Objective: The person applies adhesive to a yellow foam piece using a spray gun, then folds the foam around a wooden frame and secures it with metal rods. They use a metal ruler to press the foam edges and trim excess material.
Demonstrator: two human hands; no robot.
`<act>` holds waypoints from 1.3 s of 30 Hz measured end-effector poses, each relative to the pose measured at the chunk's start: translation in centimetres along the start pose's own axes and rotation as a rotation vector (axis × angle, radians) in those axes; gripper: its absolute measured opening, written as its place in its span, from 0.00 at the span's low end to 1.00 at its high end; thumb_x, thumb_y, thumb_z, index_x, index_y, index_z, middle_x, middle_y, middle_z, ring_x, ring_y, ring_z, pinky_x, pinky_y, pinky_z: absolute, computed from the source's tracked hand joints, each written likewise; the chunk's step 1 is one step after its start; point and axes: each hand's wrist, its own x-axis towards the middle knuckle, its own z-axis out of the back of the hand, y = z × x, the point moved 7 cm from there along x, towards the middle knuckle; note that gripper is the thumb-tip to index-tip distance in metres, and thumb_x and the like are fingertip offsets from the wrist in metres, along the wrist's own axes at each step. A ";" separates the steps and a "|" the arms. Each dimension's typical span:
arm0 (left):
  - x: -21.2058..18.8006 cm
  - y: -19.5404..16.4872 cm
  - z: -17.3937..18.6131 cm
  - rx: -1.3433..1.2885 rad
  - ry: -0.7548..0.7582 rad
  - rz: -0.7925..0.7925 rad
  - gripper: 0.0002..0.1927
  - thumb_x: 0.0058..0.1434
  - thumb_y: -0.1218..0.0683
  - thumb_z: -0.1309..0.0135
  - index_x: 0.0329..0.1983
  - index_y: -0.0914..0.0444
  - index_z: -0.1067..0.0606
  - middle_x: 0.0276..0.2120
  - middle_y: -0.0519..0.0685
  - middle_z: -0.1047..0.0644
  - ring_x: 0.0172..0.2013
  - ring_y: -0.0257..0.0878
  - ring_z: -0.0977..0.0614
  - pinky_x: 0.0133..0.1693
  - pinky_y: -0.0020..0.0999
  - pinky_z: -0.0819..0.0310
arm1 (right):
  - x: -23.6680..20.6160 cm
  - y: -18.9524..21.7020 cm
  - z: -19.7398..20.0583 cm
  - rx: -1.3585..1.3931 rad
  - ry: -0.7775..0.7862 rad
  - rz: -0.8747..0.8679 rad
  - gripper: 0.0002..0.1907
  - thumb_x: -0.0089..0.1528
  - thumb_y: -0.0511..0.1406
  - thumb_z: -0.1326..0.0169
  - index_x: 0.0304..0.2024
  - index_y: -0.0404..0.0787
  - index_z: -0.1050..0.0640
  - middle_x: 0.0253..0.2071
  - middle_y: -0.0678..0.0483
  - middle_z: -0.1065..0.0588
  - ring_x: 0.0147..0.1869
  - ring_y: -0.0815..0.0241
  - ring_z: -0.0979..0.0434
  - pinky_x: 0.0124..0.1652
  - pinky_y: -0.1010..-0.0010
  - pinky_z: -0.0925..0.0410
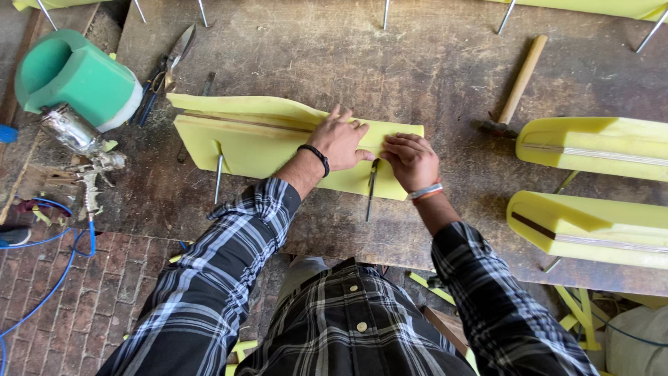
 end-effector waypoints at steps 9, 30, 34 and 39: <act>-3.0 9.2 3.9 -0.133 0.286 0.061 0.36 0.56 0.28 0.44 0.61 0.52 0.23 0.55 0.53 0.19 0.56 0.52 0.19 0.60 0.50 0.27 | -1.3 0.5 0.6 -0.131 0.128 -0.033 0.25 0.57 0.37 0.31 0.57 0.44 0.19 0.60 0.52 0.22 0.66 0.53 0.24 0.66 0.59 0.33; -0.1 8.8 -4.5 -0.125 -0.326 -0.212 0.24 0.60 0.47 0.39 0.56 0.64 0.22 0.58 0.58 0.23 0.60 0.49 0.23 0.62 0.46 0.33 | 6.2 3.4 -8.1 -0.035 0.197 -0.102 0.24 0.50 0.44 0.26 0.48 0.48 0.16 0.53 0.56 0.19 0.59 0.56 0.19 0.56 0.65 0.27; -0.2 8.7 -3.9 -0.170 -0.286 -0.233 0.33 0.54 0.42 0.37 0.58 0.67 0.24 0.59 0.62 0.25 0.61 0.54 0.26 0.61 0.48 0.35 | 6.1 2.5 -8.6 0.018 0.178 -0.158 0.21 0.50 0.43 0.26 0.45 0.49 0.14 0.49 0.57 0.17 0.55 0.59 0.17 0.52 0.68 0.25; -0.2 8.9 -4.4 -0.164 -0.405 -0.191 0.26 0.58 0.43 0.39 0.54 0.63 0.21 0.55 0.57 0.22 0.59 0.49 0.23 0.60 0.45 0.32 | 6.1 1.7 -8.9 0.022 0.154 -0.160 0.20 0.48 0.42 0.26 0.43 0.49 0.13 0.46 0.56 0.17 0.53 0.58 0.17 0.50 0.68 0.25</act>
